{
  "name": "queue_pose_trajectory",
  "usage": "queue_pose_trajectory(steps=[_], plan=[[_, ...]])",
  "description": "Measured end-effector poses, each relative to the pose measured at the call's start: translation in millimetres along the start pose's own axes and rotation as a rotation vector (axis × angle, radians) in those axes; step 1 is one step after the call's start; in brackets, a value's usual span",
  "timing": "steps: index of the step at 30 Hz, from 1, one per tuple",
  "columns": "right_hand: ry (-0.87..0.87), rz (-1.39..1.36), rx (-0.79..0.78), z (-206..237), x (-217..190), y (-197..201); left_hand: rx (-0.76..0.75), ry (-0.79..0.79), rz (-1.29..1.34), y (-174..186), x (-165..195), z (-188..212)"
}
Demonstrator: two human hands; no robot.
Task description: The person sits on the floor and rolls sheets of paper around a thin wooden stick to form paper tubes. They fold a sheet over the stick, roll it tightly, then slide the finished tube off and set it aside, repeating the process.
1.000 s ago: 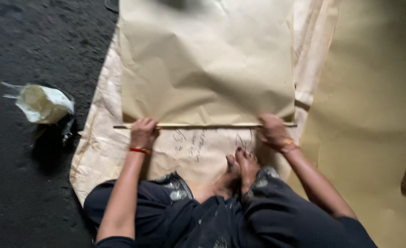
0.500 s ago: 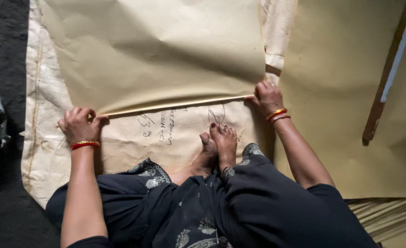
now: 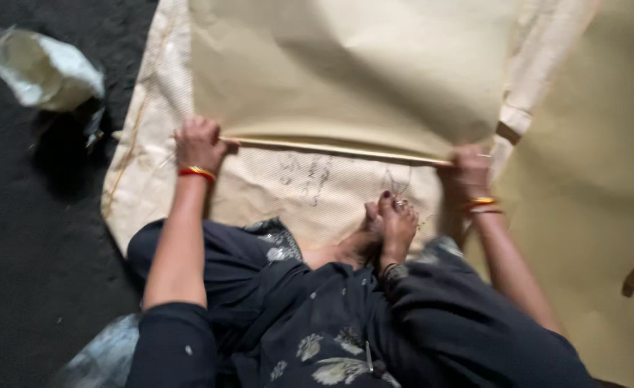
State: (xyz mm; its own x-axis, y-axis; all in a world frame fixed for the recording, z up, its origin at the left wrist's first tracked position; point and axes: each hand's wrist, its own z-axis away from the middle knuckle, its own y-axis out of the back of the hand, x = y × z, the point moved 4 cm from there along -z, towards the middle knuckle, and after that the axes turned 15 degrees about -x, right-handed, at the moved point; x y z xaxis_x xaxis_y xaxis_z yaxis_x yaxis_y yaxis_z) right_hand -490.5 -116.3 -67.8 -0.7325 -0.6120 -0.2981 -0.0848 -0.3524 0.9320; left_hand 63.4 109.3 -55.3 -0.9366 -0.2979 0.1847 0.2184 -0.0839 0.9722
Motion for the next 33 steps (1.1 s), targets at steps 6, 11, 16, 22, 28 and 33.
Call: queue_pose_trajectory(steps=[6,11,16,22,28,33], plan=[[0.201,0.067,-0.003,-57.5,-111.3,-38.2,0.148,-0.234,0.187,-22.3,118.3,-19.6],[0.371,0.010,0.100,-79.4,-168.6,-56.5,0.056,-0.283,0.049,-78.1,176.8,-33.6],[-0.003,0.061,0.070,10.4,-7.6,16.5,-0.031,-0.017,0.098,-27.0,-9.2,15.3],[0.129,0.045,0.215,-29.6,-101.3,-22.0,0.094,-0.105,-0.024,-39.7,95.6,-11.8],[0.122,-0.018,0.124,-50.8,-134.2,-35.9,0.107,-0.178,0.051,-53.8,162.1,-5.2],[-0.180,0.059,0.027,6.1,-32.0,8.6,-0.052,0.198,0.133,-2.6,4.2,29.0]])
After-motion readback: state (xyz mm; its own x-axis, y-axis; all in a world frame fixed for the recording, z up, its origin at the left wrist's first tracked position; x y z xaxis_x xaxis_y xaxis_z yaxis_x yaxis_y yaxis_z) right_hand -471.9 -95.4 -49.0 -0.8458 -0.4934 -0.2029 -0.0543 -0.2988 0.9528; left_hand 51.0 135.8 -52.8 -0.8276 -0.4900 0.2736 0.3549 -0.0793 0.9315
